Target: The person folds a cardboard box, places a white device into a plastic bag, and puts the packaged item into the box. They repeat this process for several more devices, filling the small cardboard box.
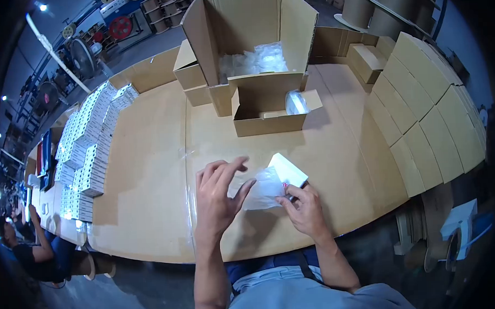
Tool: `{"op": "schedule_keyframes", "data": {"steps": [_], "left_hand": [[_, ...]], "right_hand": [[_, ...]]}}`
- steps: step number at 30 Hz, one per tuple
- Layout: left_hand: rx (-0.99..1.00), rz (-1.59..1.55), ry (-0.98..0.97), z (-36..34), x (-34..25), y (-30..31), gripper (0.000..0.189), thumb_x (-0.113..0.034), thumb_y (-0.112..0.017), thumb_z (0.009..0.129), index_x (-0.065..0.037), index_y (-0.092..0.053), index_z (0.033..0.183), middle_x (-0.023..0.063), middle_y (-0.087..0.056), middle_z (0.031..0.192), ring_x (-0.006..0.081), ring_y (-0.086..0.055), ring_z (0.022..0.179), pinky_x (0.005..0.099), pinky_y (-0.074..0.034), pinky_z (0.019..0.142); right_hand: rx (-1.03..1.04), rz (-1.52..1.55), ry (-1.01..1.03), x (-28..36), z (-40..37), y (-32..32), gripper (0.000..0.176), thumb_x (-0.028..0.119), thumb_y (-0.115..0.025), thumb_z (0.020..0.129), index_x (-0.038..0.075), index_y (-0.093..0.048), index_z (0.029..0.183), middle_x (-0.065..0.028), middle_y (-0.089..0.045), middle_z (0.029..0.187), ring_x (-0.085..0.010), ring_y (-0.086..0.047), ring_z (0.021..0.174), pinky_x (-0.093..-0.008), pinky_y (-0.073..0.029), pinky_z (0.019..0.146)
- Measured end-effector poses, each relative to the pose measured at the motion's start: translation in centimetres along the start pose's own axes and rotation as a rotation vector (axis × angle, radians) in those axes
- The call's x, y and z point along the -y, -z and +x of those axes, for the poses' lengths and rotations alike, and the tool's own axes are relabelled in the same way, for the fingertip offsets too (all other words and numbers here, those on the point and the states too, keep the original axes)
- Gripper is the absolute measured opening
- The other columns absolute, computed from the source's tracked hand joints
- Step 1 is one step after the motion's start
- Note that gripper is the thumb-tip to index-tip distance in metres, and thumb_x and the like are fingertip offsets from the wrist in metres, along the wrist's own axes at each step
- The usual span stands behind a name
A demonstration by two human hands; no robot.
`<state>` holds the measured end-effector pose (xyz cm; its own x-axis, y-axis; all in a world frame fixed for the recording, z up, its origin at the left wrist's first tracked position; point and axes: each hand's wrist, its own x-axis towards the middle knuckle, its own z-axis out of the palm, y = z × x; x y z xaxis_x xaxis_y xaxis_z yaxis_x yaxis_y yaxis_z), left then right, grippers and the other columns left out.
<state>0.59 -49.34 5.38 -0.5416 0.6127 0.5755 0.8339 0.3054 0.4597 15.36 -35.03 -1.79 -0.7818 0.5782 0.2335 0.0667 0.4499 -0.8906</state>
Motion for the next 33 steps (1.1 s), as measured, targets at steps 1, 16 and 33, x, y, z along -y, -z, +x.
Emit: {"op": "schedule_keyframes", "data": {"steps": [1, 16, 33], "left_hand": [[0.006, 0.003, -0.016, 0.0, 0.2, -0.1, 0.034, -0.008, -0.084, 0.074, -0.010, -0.070, 0.105, 0.0029, -0.070, 0.098, 0.0239, -0.062, 0.098, 0.0384, -0.047, 0.085], [0.311, -0.243, -0.007, -0.7, 0.6, -0.2, 0.020, -0.007, -0.077, 0.084, -0.006, -0.062, 0.097, 0.0061, -0.071, 0.089, 0.0193, -0.065, 0.079, 0.0348, -0.044, 0.078], [0.527, -0.204, 0.123, 0.8, 0.8, -0.9, 0.046, -0.016, -0.062, 0.098, -0.022, -0.051, 0.143, 0.0126, -0.075, 0.096, 0.0345, -0.052, 0.071, 0.0421, -0.046, 0.079]], "right_hand": [[0.010, -0.026, 0.005, 0.2, 0.1, 0.2, 0.022, 0.014, -0.078, 0.087, -0.004, -0.070, 0.096, -0.0197, -0.064, 0.091, -0.0242, -0.065, 0.068, -0.0330, -0.054, 0.063], [0.145, -0.169, -0.141, 0.1, -0.1, 1.6, 0.029, 0.025, -0.077, 0.087, -0.003, -0.070, 0.094, -0.0180, -0.064, 0.086, -0.0308, -0.063, 0.073, -0.0414, -0.050, 0.069], [0.222, -0.211, 0.118, -1.1, -0.4, 2.4, 0.021, 0.019, -0.079, 0.085, 0.003, -0.073, 0.097, -0.0168, -0.064, 0.089, -0.0251, -0.063, 0.069, -0.0351, -0.051, 0.064]]}}
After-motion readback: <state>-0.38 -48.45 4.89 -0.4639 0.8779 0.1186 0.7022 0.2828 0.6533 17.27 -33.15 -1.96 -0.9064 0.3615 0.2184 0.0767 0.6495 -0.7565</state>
